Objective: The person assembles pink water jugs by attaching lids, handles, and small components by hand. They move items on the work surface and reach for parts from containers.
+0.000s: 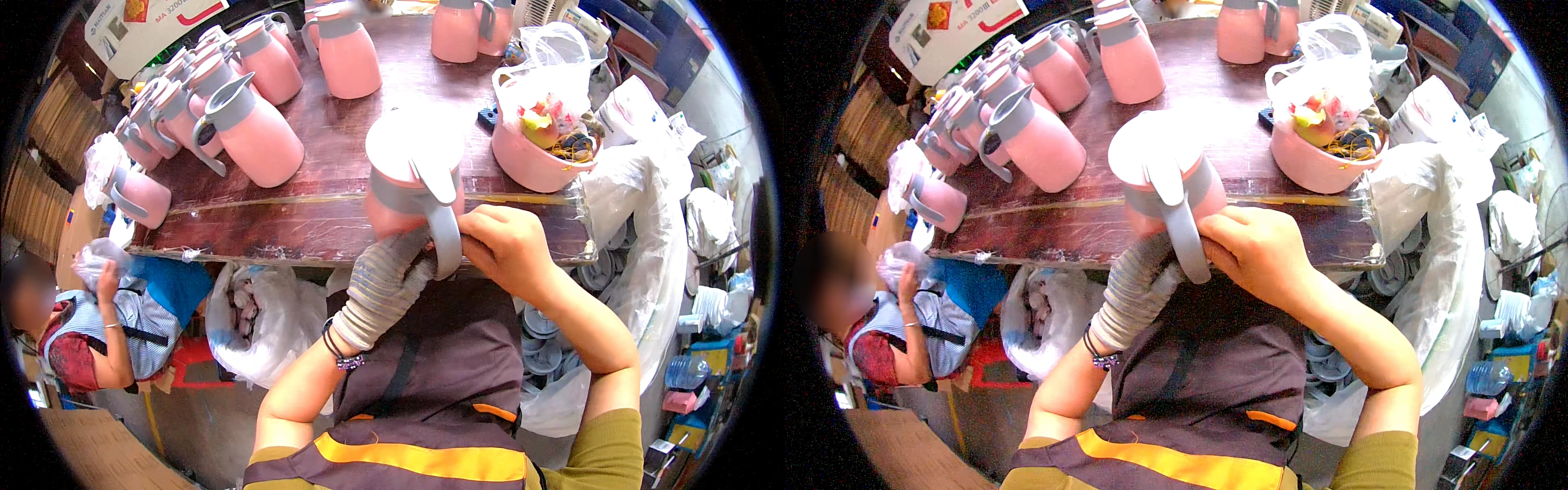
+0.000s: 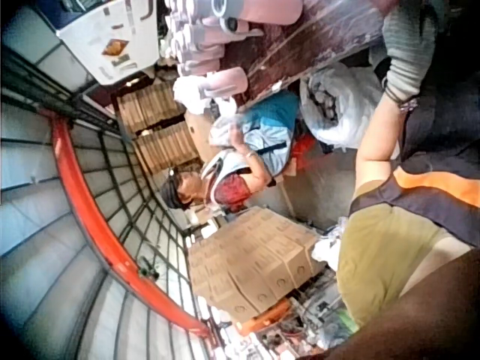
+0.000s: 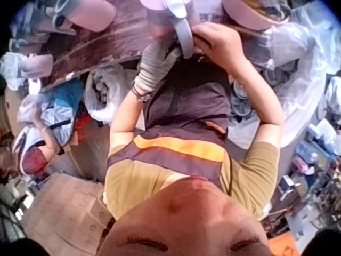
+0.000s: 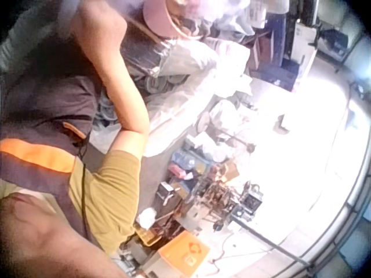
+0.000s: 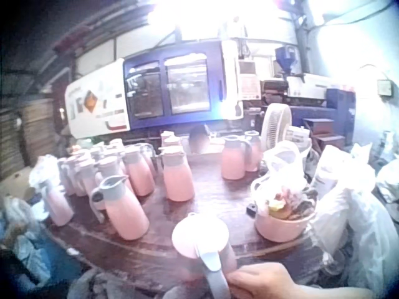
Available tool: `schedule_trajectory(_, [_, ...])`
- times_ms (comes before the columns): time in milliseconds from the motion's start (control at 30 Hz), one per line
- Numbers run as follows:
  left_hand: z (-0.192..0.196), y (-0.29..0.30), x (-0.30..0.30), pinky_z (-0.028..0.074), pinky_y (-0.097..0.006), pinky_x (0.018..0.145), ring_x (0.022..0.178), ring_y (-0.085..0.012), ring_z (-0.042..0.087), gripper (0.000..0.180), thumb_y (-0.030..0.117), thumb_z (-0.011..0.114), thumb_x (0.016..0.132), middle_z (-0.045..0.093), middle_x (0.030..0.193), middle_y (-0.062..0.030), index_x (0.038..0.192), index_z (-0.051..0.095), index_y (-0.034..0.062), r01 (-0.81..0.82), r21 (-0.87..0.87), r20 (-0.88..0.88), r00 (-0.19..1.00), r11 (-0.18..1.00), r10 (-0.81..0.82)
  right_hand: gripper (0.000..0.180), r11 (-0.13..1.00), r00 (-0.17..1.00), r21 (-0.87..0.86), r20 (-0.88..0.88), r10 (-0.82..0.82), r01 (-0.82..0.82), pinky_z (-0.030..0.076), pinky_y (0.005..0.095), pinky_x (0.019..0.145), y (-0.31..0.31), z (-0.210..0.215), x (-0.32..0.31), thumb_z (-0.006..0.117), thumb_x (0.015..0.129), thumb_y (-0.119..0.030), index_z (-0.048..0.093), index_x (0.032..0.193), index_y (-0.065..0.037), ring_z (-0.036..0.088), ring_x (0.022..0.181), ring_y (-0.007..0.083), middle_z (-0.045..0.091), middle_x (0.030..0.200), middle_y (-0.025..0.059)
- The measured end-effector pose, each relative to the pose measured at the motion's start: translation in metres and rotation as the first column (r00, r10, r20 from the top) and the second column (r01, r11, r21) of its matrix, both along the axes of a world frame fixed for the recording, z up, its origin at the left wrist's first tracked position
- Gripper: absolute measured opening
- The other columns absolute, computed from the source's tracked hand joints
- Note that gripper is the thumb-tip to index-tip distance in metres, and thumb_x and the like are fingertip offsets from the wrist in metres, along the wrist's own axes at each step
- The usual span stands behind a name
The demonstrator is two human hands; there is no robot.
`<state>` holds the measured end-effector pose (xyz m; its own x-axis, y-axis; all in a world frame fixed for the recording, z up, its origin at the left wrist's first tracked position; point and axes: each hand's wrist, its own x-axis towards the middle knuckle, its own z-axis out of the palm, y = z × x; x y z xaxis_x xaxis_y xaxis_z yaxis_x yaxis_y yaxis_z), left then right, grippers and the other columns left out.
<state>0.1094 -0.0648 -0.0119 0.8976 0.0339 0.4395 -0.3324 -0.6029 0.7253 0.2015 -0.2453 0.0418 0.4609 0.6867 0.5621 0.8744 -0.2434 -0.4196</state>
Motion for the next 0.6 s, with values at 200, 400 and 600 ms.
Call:
schedule_trajectory(200, [0.007, 0.002, -0.002, 0.049, -0.041, 0.071, 0.079, -0.0351, 0.062, 0.021, 0.013, 0.063, 0.084, 0.064, 0.087, -0.0177, 0.103, 0.063, 0.0028, -0.094, 0.005, -0.01, 0.996, 0.996, 0.094, 0.015, 0.992, 0.993, -0.1, 0.073, 0.087, -0.08, 0.05, 0.0367, 0.059, -0.004, 0.005, 0.009, 0.07, 0.077, -0.013, 0.065, 0.09, -0.007, 0.062, 0.068, 0.0291, 0.061, 0.075, 0.0094])
schedule_trajectory(400, [0.033, 0.019, -0.022, 0.053, -0.029, 0.077, 0.09, -0.021, 0.064, 0.02, 0.01, 0.056, 0.09, 0.065, 0.099, -0.0122, 0.105, 0.059, -0.0037, 0.078, -0.993, 0.041, 0.93, 0.087, -0.364, 0.026, 0.986, 0.3, 0.159, -0.939, 0.165, -0.044, 0.048, 0.023, 0.058, -0.024, 0.019, 0.009, 0.07, 0.085, -0.013, 0.063, 0.108, -0.004, 0.061, 0.07, 0.006, 0.063, 0.08, 0.0025])
schedule_trajectory(600, [0.033, 0.018, -0.011, 0.051, -0.031, 0.086, 0.091, -0.02, 0.065, 0.032, 0.01, 0.052, 0.092, 0.067, 0.096, -0.0121, 0.119, 0.057, -0.005, 0.168, -0.985, 0.167, 0.823, -0.048, -0.543, 0.032, 0.712, -0.26, 0.682, -0.666, 0.7, 0.169, 0.052, 0.024, 0.056, -0.028, 0.008, -0.014, 0.059, 0.088, -0.009, 0.056, 0.119, 0.002, 0.067, 0.081, 0.0171, 0.067, 0.095, 0.0119])
